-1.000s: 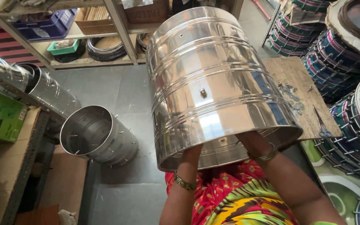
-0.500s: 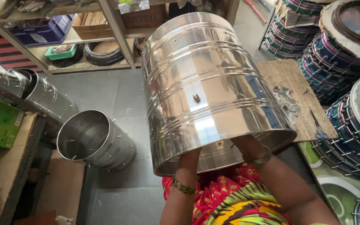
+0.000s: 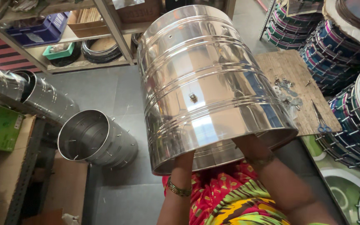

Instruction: The person inserts bolts into pre-drilled holes on a large metal drum shell, then reaches for washers and nuts to secure them. They repeat this process for multiple fasteners around the drum's circumference.

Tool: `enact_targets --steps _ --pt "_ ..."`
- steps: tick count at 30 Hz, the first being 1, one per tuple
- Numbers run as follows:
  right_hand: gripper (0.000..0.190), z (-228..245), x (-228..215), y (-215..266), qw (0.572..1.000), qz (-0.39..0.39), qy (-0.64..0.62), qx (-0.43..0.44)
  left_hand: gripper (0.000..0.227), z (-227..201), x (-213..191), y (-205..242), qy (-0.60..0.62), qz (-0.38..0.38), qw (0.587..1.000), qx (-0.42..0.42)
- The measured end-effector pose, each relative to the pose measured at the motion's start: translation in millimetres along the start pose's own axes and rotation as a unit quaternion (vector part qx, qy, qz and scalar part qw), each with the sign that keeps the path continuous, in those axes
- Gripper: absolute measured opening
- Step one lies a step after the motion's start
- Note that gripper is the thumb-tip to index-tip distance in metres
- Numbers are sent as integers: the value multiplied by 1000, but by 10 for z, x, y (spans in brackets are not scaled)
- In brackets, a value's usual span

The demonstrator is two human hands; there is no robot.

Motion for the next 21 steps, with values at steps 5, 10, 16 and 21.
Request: enact_targets --steps 5,10,16,21 --pt "32 -1135 104 540 961 82 100 246 30 11 -60 10 2 -1 1000 -6" --pt "29 -2033 402 1272 838 174 108 506 30 15 -69 -23 5 -4 1000 -8" --pt "33 -938 282 534 949 126 285 56 30 0 -42 -35 4 2 1000 -10" --pt "22 365 279 214 925 -2 344 -161 31 9 -56 -25 9 0 1000 -13"
Point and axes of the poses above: each hand's wrist, its own y-axis away from the middle knuckle, its own x-axis out of the palm, z = x × y, the point moved 8 cm from there along -y, towards the middle knuckle, and after that the axes turned 1 degree about y, right-handed, at the moved point
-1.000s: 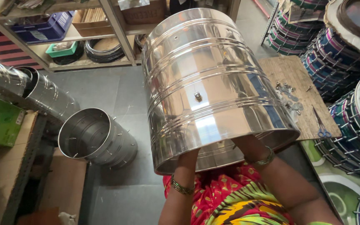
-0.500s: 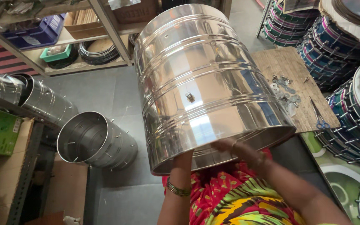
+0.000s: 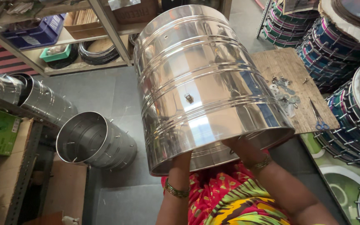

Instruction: The person inserts bolts into pre-drilled holes on a large metal drum shell, then reaches for washers and nuts to secure them. They repeat this process for multiple fasteners around the drum's circumference.

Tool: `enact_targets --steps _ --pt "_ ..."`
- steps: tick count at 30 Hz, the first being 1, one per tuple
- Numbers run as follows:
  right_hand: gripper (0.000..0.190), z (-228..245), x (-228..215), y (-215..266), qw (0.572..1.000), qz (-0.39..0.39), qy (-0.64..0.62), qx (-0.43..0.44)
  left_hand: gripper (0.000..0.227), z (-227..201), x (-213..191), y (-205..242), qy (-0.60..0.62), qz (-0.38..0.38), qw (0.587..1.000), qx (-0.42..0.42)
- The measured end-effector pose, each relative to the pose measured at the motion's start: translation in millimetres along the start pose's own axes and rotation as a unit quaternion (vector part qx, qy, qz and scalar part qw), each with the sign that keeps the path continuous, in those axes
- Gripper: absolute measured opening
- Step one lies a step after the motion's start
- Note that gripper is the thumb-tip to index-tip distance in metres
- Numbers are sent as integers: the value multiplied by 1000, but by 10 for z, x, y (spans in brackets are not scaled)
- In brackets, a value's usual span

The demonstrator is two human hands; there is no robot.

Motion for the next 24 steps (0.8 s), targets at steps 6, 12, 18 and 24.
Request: enact_targets --steps 6,12,18,24 --pt "24 413 -127 -166 997 -8 57 -47 31 39 -28 19 4 -5 1000 -6" --pt "34 352 -101 -186 991 -7 -126 43 31 70 -75 39 6 -11 1000 -12" --pt "42 770 -420 -298 964 18 -254 82 32 60 -78 44 7 -8 1000 -13" --pt "58 775 -305 -214 786 16 -555 272 32 53 -49 67 11 -8 1000 -14"
Point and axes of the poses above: each hand's wrist, its own y-axis away from the middle knuckle, its own x-axis out of the palm, z = x × y, the point moved 8 cm from there along -y, towards the middle knuckle, and after that the axes turned 1 degree about y, right-handed, at the moved point
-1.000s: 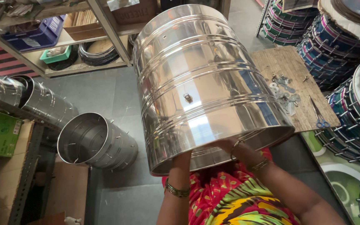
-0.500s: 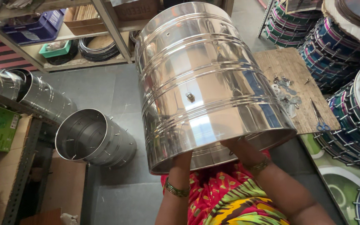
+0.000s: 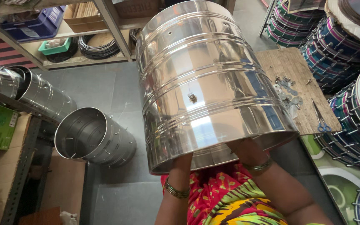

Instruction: The person inserts bolts into pre-drilled holes on a large metal drum shell, then reaches for washers and nuts to secure them. They repeat this process for multiple fasteners around the drum's circumference.

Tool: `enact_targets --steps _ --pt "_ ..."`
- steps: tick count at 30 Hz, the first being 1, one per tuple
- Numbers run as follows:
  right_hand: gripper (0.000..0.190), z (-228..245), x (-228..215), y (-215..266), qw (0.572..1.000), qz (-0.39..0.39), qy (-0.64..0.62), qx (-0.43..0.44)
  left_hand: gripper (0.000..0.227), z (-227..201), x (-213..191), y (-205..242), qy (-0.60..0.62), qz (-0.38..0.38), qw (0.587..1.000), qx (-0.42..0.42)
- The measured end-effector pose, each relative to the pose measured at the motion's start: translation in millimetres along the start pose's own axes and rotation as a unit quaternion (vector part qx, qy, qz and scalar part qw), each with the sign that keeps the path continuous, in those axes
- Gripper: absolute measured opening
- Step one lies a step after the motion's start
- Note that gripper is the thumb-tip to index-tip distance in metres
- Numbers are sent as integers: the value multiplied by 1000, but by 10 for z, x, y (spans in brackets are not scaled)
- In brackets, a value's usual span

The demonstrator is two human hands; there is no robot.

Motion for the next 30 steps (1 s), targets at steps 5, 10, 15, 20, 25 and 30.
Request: enact_targets --steps 5,10,15,20,25,30 --pt "45 49 57 -187 869 -18 454 -195 33 -12 -4 13 1 1 1000 -1" --pt "40 65 69 -209 879 -41 432 -198 33 -49 5 8 1 4 1000 0" --pt "39 239 266 -210 944 -15 269 -190 33 -68 30 2 3 4 1000 2" --pt "39 365 377 -169 929 -48 324 -171 34 -79 22 -8 5 1 1000 1" --pt "43 426 461 -82 876 -16 424 -229 34 -64 11 -5 8 -2 1000 -3" --pt "47 305 382 -47 859 -22 448 -247 35 -5 -14 51 11 -2 1000 -9"
Point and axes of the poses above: each hand's wrist, its own y-axis away from the middle knuckle, its own x-axis out of the palm, z = x × y, the point moved 8 cm from there along -y, towards the middle knuckle, and after that the axes turned 1 degree about y, right-handed, at the moved point
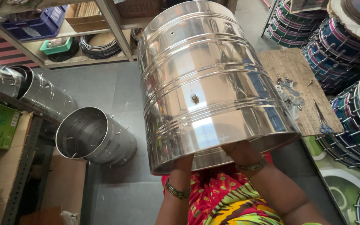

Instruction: The person inserts bolts into pre-drilled holes on a large metal drum shell, then reaches for washers and nuts to secure them. They repeat this process for multiple fasteners around the drum's circumference.

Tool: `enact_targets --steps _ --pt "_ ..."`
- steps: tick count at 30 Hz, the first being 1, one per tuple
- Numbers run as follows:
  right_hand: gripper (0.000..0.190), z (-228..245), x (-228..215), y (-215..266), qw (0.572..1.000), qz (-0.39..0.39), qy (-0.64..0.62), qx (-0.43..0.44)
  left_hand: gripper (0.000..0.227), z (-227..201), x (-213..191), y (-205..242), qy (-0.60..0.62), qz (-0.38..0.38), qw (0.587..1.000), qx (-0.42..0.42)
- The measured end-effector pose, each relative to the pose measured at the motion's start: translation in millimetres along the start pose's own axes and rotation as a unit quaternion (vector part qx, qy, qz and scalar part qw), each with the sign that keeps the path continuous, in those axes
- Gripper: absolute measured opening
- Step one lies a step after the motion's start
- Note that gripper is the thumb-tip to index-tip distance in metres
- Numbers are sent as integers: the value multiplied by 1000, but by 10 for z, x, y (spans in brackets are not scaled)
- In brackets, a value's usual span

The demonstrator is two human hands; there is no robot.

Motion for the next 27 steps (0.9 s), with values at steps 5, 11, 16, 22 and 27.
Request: enact_targets --steps 5,11,16,22,27 --pt "54 -371 156 171 831 -27 -514 210 35 117 -83 43 -6 3 1000 -12" --pt "53 -279 85 93 929 2 -342 139 36 144 -317 699 -103 64 975 -185" --pt "52 -249 91 -25 976 7 -201 87 37 -1343 -395 1627 -302 195 931 63" --pt "50 -343 177 -131 984 14 -161 72 22 -2753 -54 1989 -265 477 813 206" --pt "49 -433 312 -102 971 32 -218 89 36 -3374 103 1293 -349 106 817 447"
Point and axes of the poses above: each hand's wrist, its own y-axis away from the middle knuckle, its own x-axis out of the palm, z = x × y, the point moved 8 cm from there along -y, towards the middle knuckle, and after that the axes turned 1 degree about y, right-handed, at the moved point
